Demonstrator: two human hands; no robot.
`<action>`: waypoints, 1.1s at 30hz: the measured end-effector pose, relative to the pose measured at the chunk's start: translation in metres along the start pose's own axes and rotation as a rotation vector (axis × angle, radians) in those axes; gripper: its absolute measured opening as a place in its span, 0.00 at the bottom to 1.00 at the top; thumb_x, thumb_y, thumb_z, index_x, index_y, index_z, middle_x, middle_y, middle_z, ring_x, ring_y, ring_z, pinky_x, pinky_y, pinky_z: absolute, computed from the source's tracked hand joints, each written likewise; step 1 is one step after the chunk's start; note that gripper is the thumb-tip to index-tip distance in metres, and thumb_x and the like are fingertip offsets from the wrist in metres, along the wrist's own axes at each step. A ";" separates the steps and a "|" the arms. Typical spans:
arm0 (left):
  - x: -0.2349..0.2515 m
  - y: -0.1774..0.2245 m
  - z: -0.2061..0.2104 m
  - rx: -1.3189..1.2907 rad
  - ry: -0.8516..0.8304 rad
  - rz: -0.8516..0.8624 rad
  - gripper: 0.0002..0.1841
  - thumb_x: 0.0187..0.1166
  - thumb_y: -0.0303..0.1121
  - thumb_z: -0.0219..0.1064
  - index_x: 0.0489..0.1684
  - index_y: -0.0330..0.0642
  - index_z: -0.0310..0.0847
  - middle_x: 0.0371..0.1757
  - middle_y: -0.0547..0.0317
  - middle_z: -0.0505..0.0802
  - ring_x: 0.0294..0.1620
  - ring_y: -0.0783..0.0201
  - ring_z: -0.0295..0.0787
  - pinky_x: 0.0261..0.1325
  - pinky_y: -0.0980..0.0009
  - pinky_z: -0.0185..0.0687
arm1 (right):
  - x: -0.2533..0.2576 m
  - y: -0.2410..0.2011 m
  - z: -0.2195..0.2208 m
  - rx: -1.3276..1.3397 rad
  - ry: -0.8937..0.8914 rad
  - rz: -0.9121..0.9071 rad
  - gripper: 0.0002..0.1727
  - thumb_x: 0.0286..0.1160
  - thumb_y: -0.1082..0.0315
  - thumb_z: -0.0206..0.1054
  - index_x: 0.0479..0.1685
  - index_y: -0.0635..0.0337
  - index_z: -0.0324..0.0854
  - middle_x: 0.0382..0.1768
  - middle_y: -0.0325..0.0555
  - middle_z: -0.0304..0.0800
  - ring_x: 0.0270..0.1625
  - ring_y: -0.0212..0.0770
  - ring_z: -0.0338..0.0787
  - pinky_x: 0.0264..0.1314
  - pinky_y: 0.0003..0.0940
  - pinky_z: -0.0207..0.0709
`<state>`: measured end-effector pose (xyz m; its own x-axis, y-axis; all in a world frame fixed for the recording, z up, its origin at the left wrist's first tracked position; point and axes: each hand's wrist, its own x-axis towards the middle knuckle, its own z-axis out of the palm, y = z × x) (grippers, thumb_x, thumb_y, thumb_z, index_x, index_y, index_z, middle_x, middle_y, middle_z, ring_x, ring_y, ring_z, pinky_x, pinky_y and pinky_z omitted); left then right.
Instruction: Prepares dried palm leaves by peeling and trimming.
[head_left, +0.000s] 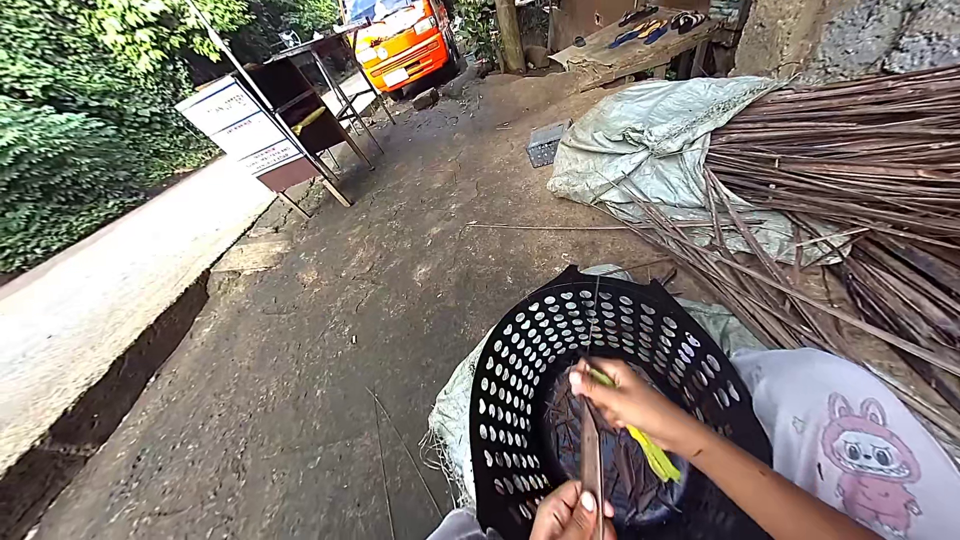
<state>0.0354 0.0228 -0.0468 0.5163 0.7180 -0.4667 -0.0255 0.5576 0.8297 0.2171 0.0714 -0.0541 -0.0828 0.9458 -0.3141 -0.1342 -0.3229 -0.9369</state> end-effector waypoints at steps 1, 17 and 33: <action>0.000 0.000 0.000 0.010 -0.003 -0.014 0.18 0.87 0.19 0.37 0.38 0.43 0.75 0.19 0.81 0.86 0.18 0.89 0.80 0.26 0.91 0.77 | 0.003 -0.001 -0.004 -0.025 0.099 -0.017 0.09 0.90 0.73 0.52 0.41 0.66 0.75 0.18 0.27 0.62 0.15 0.18 0.59 0.20 0.15 0.56; -0.004 -0.001 -0.006 -0.091 0.061 0.127 0.19 0.83 0.16 0.40 0.33 0.46 0.76 0.15 0.82 0.83 0.14 0.91 0.73 0.21 0.94 0.68 | -0.003 0.061 0.017 -0.834 0.207 -0.992 0.07 0.42 0.75 0.74 0.13 0.67 0.80 0.12 0.54 0.82 0.13 0.49 0.84 0.12 0.42 0.72; -0.004 -0.007 -0.010 -0.114 0.072 0.057 0.20 0.84 0.17 0.39 0.31 0.46 0.75 0.14 0.82 0.81 0.13 0.91 0.72 0.20 0.93 0.67 | 0.011 0.024 0.000 -0.774 0.433 -0.424 0.08 0.68 0.81 0.68 0.27 0.81 0.81 0.18 0.67 0.80 0.24 0.64 0.84 0.29 0.56 0.74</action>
<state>0.0253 0.0199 -0.0536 0.4490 0.7754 -0.4439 -0.1518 0.5558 0.8173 0.2128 0.0741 -0.0798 0.2130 0.9589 0.1874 0.6277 0.0127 -0.7784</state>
